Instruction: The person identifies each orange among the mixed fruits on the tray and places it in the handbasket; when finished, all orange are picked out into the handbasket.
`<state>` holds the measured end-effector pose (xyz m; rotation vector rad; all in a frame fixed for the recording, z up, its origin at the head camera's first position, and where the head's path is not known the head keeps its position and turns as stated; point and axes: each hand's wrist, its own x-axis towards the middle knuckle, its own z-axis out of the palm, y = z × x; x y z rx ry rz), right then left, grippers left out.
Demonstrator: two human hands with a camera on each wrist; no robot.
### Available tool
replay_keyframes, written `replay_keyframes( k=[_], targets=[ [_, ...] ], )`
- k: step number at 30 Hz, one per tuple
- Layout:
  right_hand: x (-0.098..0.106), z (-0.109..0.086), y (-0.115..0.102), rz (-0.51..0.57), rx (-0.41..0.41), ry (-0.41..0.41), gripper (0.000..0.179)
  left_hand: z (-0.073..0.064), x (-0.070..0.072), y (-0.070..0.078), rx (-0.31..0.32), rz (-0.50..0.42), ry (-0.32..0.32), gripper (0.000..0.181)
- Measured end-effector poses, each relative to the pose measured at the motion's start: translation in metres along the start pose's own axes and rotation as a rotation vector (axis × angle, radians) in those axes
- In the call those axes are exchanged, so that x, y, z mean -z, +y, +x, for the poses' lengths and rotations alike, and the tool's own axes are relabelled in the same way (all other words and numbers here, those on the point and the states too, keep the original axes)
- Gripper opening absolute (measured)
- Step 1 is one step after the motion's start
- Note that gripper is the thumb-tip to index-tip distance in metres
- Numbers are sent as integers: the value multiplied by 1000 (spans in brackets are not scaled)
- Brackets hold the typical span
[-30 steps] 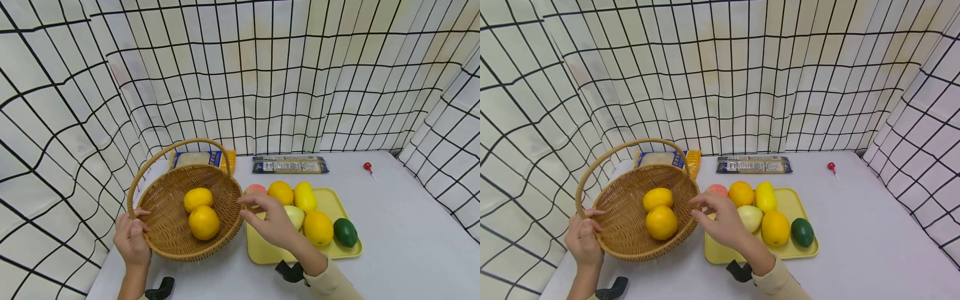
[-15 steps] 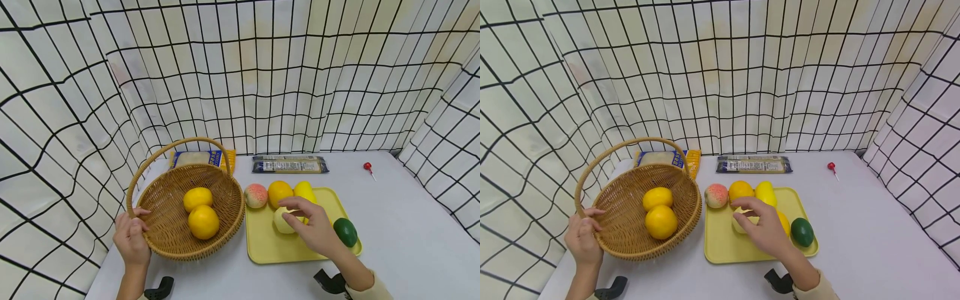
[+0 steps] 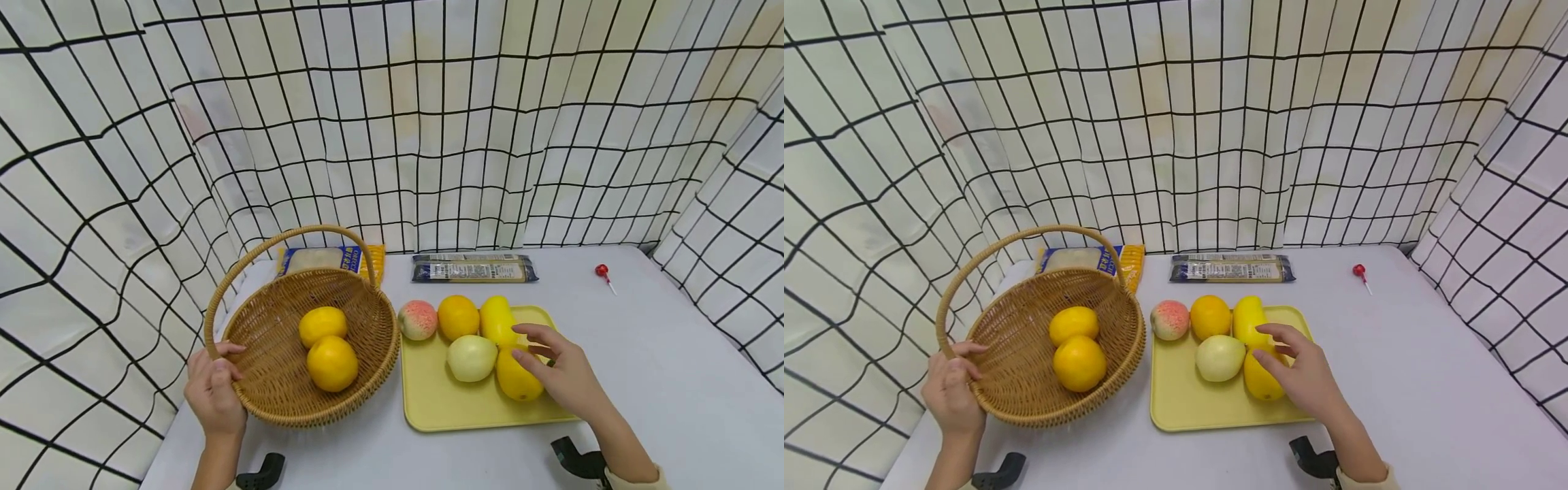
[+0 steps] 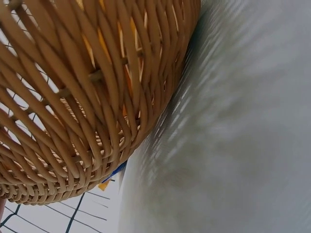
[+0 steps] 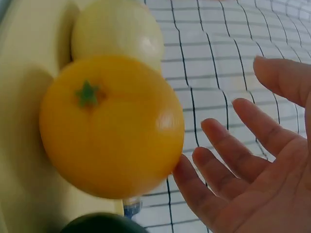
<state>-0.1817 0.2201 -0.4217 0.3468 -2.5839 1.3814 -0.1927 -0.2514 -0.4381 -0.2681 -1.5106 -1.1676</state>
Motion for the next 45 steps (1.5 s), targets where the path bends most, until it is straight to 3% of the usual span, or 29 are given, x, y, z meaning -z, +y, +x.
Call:
replay_keyframes(
  k=[4,13,23,33,45],
  targets=[
    [5,-2,7,24,-72,-10,45,1,-1,3,-7,-3,13,36],
    [1,-1,12,43,-101,-52,54,6,-2,13,-12,-9,15,36],
    [-3,0,13,-47,-172,-123,63,4,-1,7,8,1,-1,36],
    [-12,-4,20,-127,-108,-215,72,1,0,3,12,17,-5,37],
    [-11,-7,18,-188,-150,-229,85,-2,0,1,23,24,-13,37]
  ],
)
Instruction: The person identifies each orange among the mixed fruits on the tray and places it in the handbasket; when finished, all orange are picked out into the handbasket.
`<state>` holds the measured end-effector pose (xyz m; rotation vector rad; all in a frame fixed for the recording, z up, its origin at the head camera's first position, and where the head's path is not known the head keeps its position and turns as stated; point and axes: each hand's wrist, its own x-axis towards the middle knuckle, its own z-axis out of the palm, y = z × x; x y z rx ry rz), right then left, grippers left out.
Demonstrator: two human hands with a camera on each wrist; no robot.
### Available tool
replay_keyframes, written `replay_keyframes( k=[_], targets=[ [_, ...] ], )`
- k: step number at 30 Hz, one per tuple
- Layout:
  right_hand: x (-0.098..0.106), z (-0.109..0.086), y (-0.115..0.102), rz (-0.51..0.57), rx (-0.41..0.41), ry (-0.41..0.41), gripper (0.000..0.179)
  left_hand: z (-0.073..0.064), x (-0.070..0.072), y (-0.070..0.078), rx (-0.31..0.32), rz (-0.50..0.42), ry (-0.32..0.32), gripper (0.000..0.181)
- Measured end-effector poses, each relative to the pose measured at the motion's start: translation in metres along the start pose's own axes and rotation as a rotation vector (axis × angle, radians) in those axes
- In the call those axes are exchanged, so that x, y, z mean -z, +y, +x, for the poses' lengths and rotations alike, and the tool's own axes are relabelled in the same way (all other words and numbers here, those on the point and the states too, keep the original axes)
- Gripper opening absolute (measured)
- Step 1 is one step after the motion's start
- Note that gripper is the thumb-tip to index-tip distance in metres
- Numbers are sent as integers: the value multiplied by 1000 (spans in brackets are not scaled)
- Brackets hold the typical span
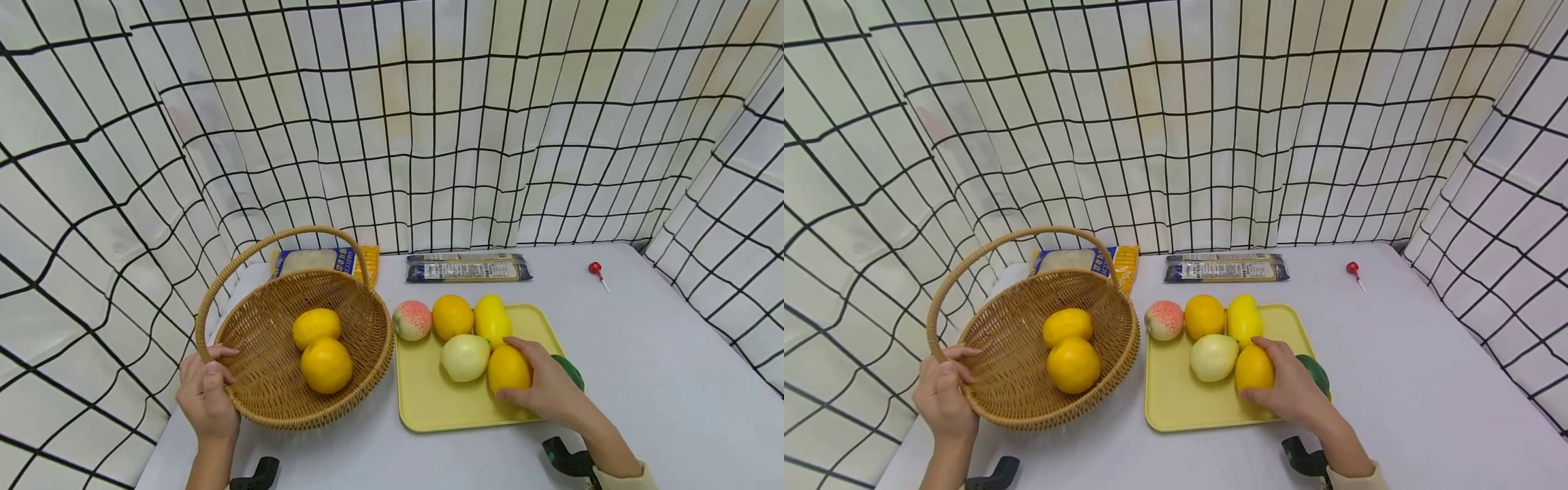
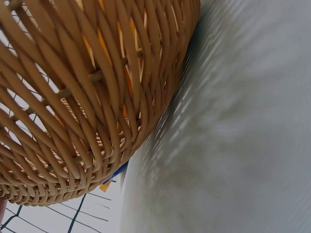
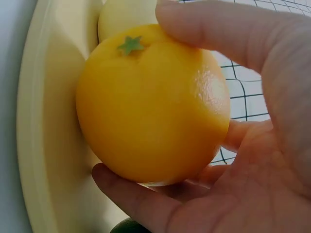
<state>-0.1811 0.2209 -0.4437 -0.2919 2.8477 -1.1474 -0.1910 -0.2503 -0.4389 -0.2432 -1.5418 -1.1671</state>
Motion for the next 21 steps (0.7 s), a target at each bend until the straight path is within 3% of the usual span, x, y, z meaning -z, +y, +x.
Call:
replay_keyframes(
  k=[5,12,21],
  targets=[
    [1,-1,0,4,-23,22,85,1,-1,4,-1,1,-1,37],
    [7,-3,-1,14,-48,123,85,3,-4,11,-7,-10,-5,37],
    [9,-3,-2,131,15,265,78,3,-3,10,-1,-11,-2,37]
  ],
)
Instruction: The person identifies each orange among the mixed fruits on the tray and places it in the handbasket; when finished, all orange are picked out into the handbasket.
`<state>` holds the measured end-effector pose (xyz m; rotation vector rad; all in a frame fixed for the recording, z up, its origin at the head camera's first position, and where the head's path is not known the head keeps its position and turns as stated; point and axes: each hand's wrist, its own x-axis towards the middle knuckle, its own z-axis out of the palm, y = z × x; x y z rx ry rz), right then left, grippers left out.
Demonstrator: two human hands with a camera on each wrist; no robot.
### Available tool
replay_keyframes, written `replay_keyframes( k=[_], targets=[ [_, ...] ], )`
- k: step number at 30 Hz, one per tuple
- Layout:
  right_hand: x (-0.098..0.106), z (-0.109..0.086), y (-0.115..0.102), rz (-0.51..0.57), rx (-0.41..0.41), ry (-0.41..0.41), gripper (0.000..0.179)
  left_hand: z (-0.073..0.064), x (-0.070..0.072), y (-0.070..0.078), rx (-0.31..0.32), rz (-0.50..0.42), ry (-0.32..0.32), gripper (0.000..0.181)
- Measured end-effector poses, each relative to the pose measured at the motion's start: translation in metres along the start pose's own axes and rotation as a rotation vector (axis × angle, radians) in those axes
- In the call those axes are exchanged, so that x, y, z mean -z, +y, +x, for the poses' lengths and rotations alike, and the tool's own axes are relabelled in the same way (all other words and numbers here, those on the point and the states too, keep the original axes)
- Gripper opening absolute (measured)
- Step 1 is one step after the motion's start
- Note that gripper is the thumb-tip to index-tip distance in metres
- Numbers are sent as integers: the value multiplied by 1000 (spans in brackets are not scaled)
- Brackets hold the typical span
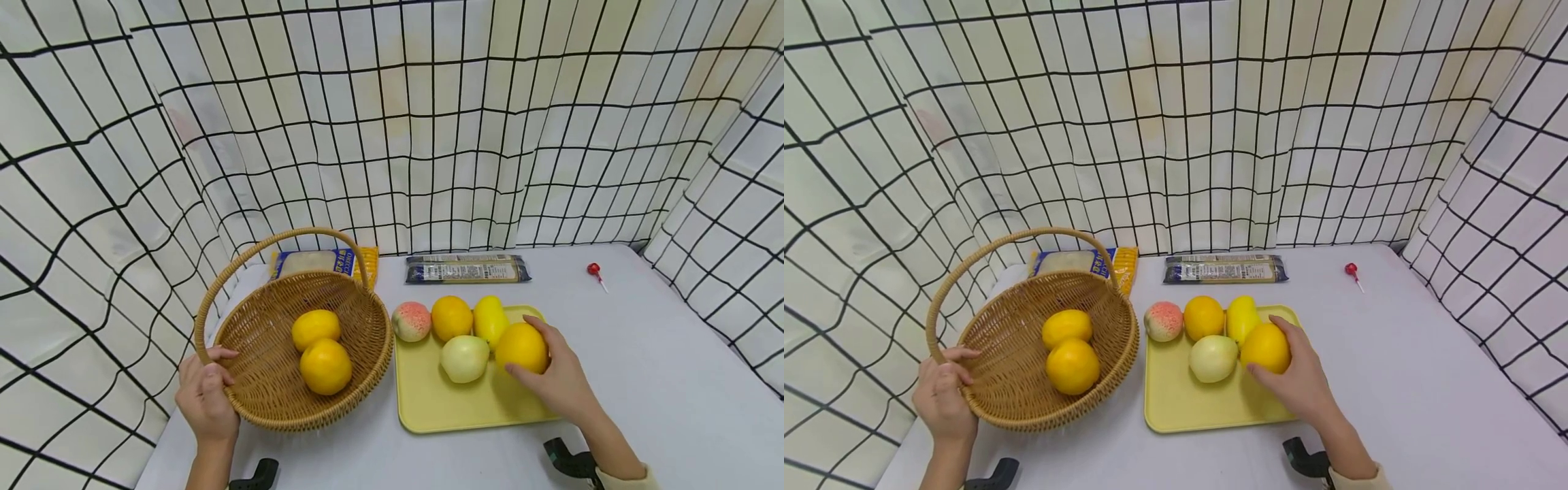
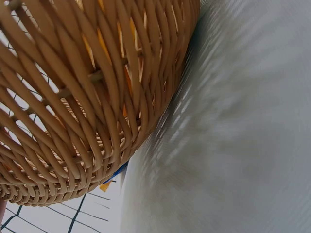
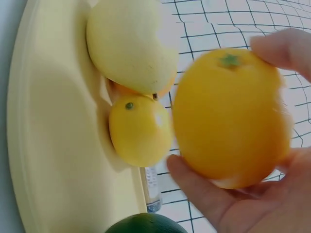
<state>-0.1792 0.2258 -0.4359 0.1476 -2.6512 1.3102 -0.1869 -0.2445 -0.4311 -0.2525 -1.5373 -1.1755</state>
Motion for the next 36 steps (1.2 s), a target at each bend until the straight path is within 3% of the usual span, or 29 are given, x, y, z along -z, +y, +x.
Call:
replay_keyframes(
  k=[9,15,19,23,29,36],
  targets=[
    [-4,-4,-7,159,86,153,73,-3,0,-3,-11,-5,-2,36],
    [-8,-7,-20,281,137,156,72,-9,1,-19,-19,-14,-10,34],
    [-9,-8,-31,255,166,172,74,-10,2,-21,-14,-15,-15,33],
    [-11,-7,-47,223,288,203,81,-11,2,-20,1,-3,-25,32],
    [-22,2,-79,240,447,151,84,-10,4,-19,5,15,-32,32],
    [-56,9,-102,319,465,-3,77,-7,9,-23,0,24,-20,33]
  ],
)
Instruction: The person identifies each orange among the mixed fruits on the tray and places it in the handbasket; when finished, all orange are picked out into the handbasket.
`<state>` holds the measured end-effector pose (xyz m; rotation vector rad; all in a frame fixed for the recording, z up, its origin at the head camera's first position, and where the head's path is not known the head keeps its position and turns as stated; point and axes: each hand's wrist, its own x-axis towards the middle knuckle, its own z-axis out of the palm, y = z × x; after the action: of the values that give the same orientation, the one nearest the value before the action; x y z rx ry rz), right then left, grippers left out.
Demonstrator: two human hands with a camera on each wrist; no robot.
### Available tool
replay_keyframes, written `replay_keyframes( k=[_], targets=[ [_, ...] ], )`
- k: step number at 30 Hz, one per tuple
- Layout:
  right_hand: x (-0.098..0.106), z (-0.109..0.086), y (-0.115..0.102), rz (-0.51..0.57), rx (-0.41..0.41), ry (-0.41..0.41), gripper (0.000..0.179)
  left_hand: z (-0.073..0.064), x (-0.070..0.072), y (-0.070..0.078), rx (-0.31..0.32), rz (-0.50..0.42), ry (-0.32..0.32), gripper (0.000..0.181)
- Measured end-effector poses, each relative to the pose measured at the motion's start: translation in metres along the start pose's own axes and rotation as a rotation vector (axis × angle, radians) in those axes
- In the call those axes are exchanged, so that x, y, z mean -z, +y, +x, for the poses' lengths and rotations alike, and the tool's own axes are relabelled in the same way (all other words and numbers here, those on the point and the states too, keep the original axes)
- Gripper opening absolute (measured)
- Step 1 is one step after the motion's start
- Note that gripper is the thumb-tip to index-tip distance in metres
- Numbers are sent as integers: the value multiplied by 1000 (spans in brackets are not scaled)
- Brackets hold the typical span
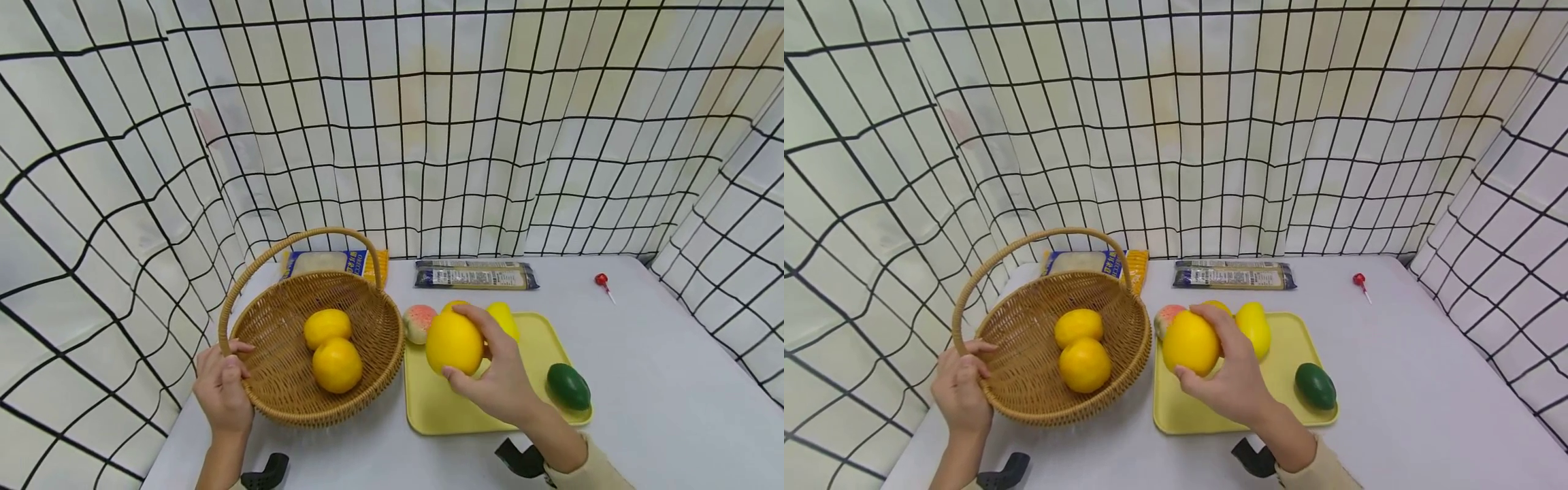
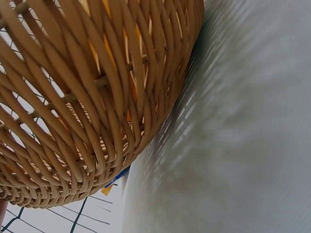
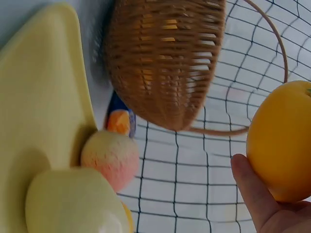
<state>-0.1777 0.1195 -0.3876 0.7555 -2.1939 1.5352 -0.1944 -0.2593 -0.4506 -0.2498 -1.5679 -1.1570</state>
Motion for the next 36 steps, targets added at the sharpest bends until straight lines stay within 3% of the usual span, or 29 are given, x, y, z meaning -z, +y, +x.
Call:
replay_keyframes(
  k=[6,18,27,31,36],
  targets=[
    [-20,12,4,63,-61,-45,71,1,1,-2,3,6,-1,34],
    [-57,31,-9,119,-3,-114,70,1,3,-3,3,9,-7,35],
    [-87,37,-13,163,-69,-214,73,1,2,-3,1,-6,-7,34],
    [-101,40,-14,136,-68,-246,74,0,2,-3,3,2,-10,34],
    [-113,44,-19,21,-78,-311,79,0,2,-3,3,0,-9,34]
  ],
)
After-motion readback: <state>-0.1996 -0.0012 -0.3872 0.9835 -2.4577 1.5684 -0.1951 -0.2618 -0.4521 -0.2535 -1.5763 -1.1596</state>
